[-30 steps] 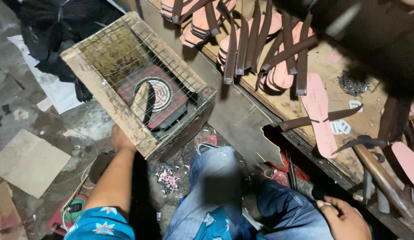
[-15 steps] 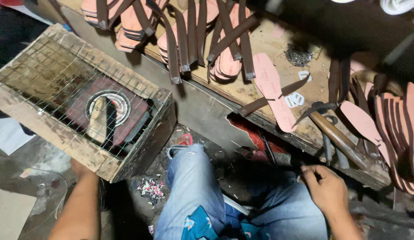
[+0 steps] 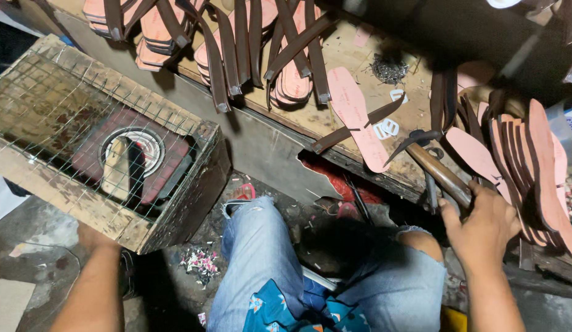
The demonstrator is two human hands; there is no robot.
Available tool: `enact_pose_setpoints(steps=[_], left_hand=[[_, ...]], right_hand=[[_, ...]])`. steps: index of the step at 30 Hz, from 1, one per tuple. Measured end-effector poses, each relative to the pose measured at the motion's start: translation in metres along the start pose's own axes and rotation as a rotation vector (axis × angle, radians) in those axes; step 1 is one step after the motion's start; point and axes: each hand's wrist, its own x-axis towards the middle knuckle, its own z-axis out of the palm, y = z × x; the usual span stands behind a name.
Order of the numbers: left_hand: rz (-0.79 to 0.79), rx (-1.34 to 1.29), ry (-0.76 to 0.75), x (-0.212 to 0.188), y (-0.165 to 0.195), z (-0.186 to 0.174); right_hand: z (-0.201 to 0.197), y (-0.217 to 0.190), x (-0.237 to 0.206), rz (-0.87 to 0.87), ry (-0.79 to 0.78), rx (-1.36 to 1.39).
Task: The person sits on the floor shaping a shoe upper over its sole. They press the shoe against a small charcoal stove to heat it, then use a hammer and a curved lasting tool to beat and press the upper and sole edges into shape, turning the shoe to work around it.
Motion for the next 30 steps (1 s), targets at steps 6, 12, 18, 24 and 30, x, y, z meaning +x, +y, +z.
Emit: enact_pose_setpoints(steps=[6, 12, 18, 24, 30], left_hand=[[0.182, 0.318, -0.045, -0.016, -0.004, -0.017], [0.135, 0.044, -0.137, -0.053, -0.028, -0.04], [0.199, -0.327, -0.185, -0.079, -0.093, -0.046], [0.065, -0.585, 0.007, -0.081, -0.117, -0.054], [0.077, -1.257, 0.222, -0.093, -0.09, -0.069]], right_hand=[[0.002, 0.002, 0.003, -0.01, 0.029, 0.045], [-0.004, -0.043, 0.003, 0.001, 0.105, 0.08], [-0.007, -0.067, -0.002, 0.002, 0.067, 0.138], [-0.011, -0.038, 0.029, 0.086, 0.047, 0.323], [-0.018, -0.036, 0.074, 0.234, -0.329, 0.326]])
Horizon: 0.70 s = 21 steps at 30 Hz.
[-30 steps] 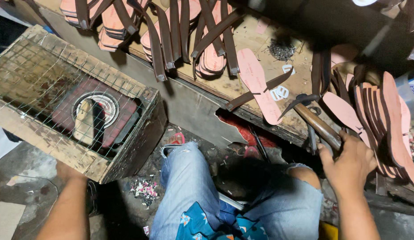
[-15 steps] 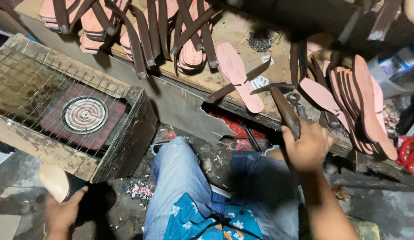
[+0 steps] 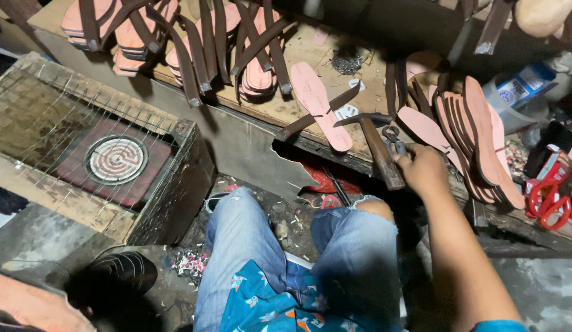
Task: The person sits on the floor shaping a shoe upper over its sole. They press the shoe against a small charcoal stove to heat it, then use a hammer and a curved lasting tool to beat and press the upper and sole edges into shape, turning the shoe to work around it.
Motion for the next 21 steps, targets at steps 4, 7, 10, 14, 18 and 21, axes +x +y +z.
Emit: enact_pose_setpoints(steps=[4, 7, 10, 14, 18, 21], left_hand=[[-0.089, -0.364, -0.09, -0.006, 0.035, -0.014], [-0.289, -0.528, -0.22, -0.028, 0.028, 0.005], [-0.486, -0.608, -0.32, -0.05, 0.012, 0.033], [-0.679, -0.651, -0.474, -0.069, -0.01, 0.092], [-0.838, -0.667, -0.642, -0.081, -0.027, 0.147], [-0.932, -0.618, -0.735, -0.092, -0.027, 0.174]], right_hand=[[-0.004, -0.01, 0.009, 0.053, -0.073, 0.034], [-0.009, -0.008, 0.008, -0.025, 0.057, 0.101], [-0.017, -0.003, 0.003, -0.045, 0.161, 0.151], [-0.035, -0.01, -0.017, -0.293, 0.372, 0.3], [-0.033, -0.037, -0.057, -0.23, 0.108, 1.066], [-0.016, -0.069, -0.098, 0.13, -0.597, 1.455]])
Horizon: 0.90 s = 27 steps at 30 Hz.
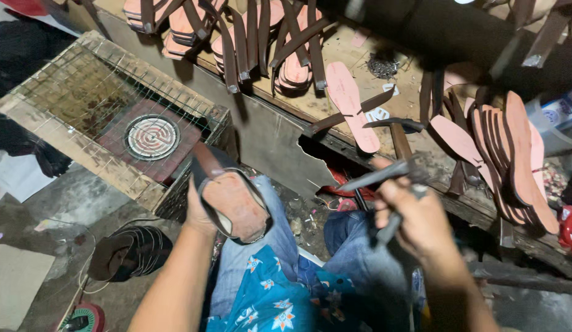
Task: The person sits on the floor shaping a shoe upper over its sole. They press the shoe against a small charcoal stove to heat it, then use a hammer and a curved lasting tool to beat and press the upper and sole edges into shape, turning the shoe to work around it.
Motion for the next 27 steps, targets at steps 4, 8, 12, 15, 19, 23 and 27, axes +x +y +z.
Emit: enact_pose_setpoints(steps=[4, 8, 12, 15, 19, 23, 27], left_hand=[[0.03, 0.277, -0.32, 0.001, -0.002, 0.026], [0.183, 0.444, -0.488, -0.029, 0.016, 0.069], [0.544, 1.266, -0.372, -0.066, 0.027, 0.101], [0.584, 1.502, -0.228, -0.072, 0.032, 0.113], [0.553, 1.443, -0.313, -0.077, 0.042, 0.115], [0.432, 1.418, -0.433, -0.085, 0.043, 0.114], [0.364, 1.376, -0.592, -0.091, 0.041, 0.117]], right_hand=[[0.06, 0.05, -0.012, 0.026, -0.338, -0.183], [0.088, 0.074, -0.009, 0.069, -0.476, -0.174], [0.093, 0.068, -0.011, 0.071, -0.495, -0.226], [0.093, 0.059, -0.024, -0.282, -0.489, -0.608], [0.092, 0.049, -0.041, 0.197, -0.526, -0.389], [0.092, 0.044, -0.042, 0.535, -0.661, -0.156], [0.091, 0.032, -0.04, 0.604, -0.746, -0.061]])
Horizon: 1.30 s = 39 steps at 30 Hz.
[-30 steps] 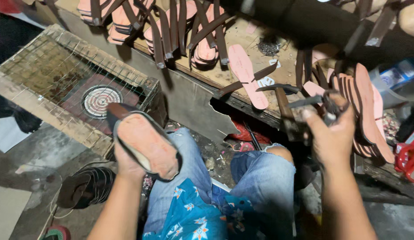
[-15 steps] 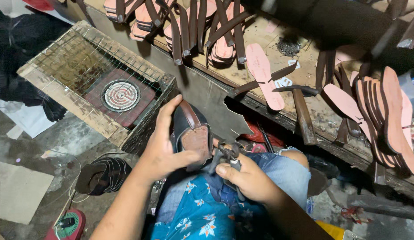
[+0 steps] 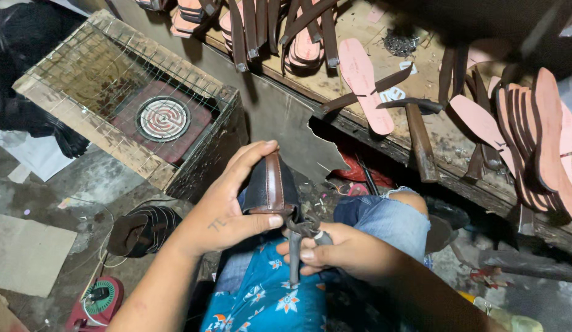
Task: The person sits on the floor shaping a shoe upper over its sole. They press the shoe against a small charcoal stove to heat it, then use a hammer and a curved lasting tool to beat and press the upper and sole edges into shape, turning the shoe to work around it.
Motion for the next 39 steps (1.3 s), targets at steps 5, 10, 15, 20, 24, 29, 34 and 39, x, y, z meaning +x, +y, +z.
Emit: enact_pose_setpoints(steps=[5, 10, 15, 20, 24, 29, 34, 39], left_hand=[[-0.026, -0.053, -0.155, 0.002, 0.006, -0.002], [-0.014, -0.069, -0.239, 0.009, 0.007, -0.001], [0.023, -0.077, -0.287, 0.015, 0.002, -0.004], [0.098, -0.061, -0.34, 0.02, 0.008, -0.002], [0.109, -0.048, -0.47, 0.017, 0.022, 0.025], [0.139, -0.03, -0.328, 0.014, 0.019, 0.025], [0.076, 0.014, -0.14, 0.02, 0.007, 0.003], [0.027, 0.028, -0.16, 0.019, 0.013, 0.004]], right_hand=[[0.002, -0.019, -0.02, 0.102, -0.015, 0.071], [0.006, -0.042, -0.032, 0.029, -0.097, -0.158], [0.007, -0.067, -0.041, -0.039, 0.026, -0.834], [0.01, -0.082, -0.041, 0.108, -0.043, -0.399], [0.012, -0.104, -0.066, -0.13, 0.257, -0.067], [0.005, -0.096, -0.102, -0.033, 0.288, -0.242], [0.002, -0.033, -0.067, -0.355, 0.21, -1.143], [0.0, 0.0, -0.034, 0.041, 0.162, -0.274]])
